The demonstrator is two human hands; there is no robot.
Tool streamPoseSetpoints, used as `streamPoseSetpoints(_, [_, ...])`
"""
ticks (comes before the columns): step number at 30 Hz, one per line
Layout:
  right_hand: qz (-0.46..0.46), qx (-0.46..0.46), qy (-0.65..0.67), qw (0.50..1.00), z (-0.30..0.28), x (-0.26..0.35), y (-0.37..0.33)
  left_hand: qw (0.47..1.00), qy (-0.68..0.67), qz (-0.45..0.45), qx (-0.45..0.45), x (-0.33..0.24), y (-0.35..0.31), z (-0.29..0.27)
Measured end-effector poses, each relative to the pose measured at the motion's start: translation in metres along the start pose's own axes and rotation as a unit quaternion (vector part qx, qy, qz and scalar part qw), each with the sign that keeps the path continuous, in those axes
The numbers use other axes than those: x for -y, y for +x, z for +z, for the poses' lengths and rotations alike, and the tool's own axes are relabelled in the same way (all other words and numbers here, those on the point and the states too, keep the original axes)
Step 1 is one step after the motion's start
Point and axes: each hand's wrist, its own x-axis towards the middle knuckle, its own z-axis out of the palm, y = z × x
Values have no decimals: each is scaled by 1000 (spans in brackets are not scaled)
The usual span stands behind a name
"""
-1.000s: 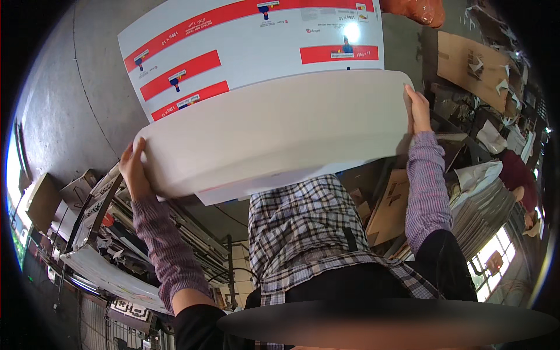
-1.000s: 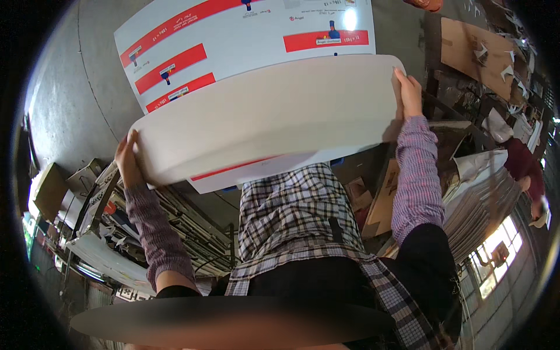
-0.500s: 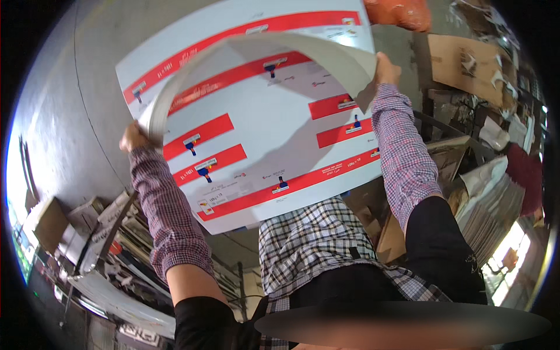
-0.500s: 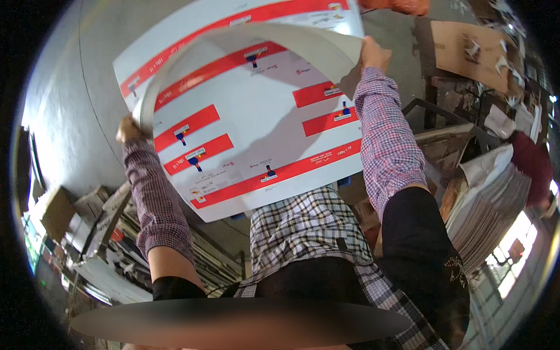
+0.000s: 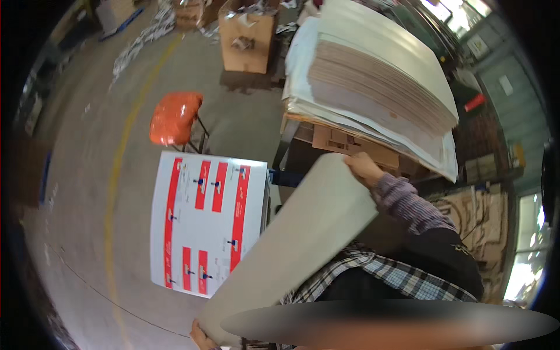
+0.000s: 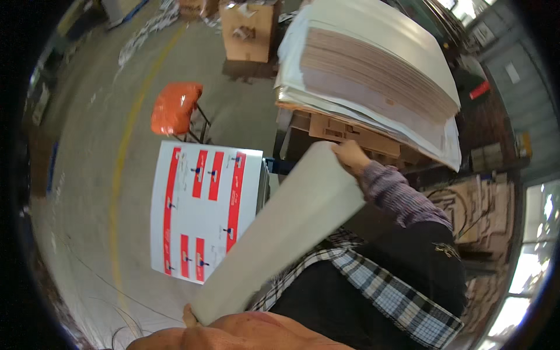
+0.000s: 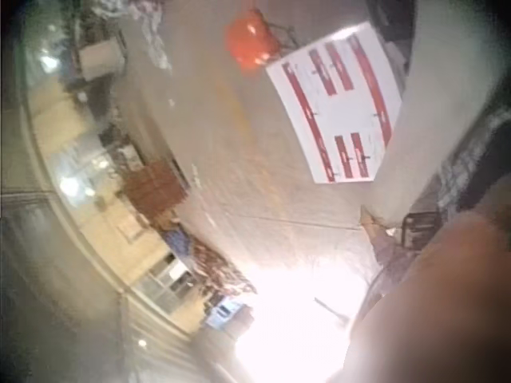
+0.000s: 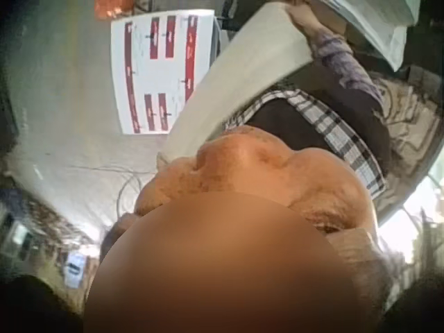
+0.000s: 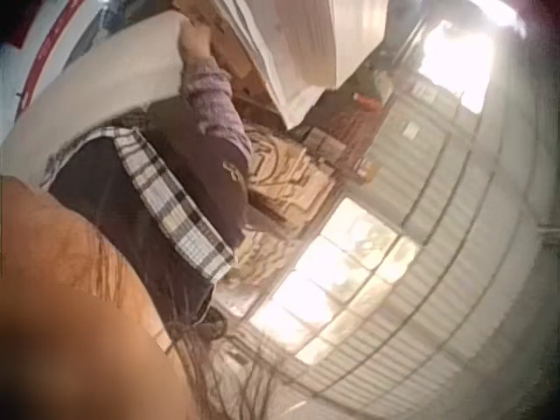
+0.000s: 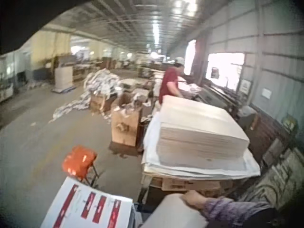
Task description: Picking up, aligning, and stacking large sheets of printed cardstock onto a pallet in an industrial setting.
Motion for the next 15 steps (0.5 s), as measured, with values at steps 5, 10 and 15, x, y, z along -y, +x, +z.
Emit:
streamPoseSetpoints(5, [94,-130,171,972,-59,-86,-22,948,218,214,94,-59,121,141])
streamPoseSetpoints(10, [86,-319,143,933,-132,-135,-93,961,-14,180,208,-198,138,284])
streamPoseSetpoints(15, [-230,-491,-47,839,-273,-130,-157,807,-12,529,261,-352,1,426])
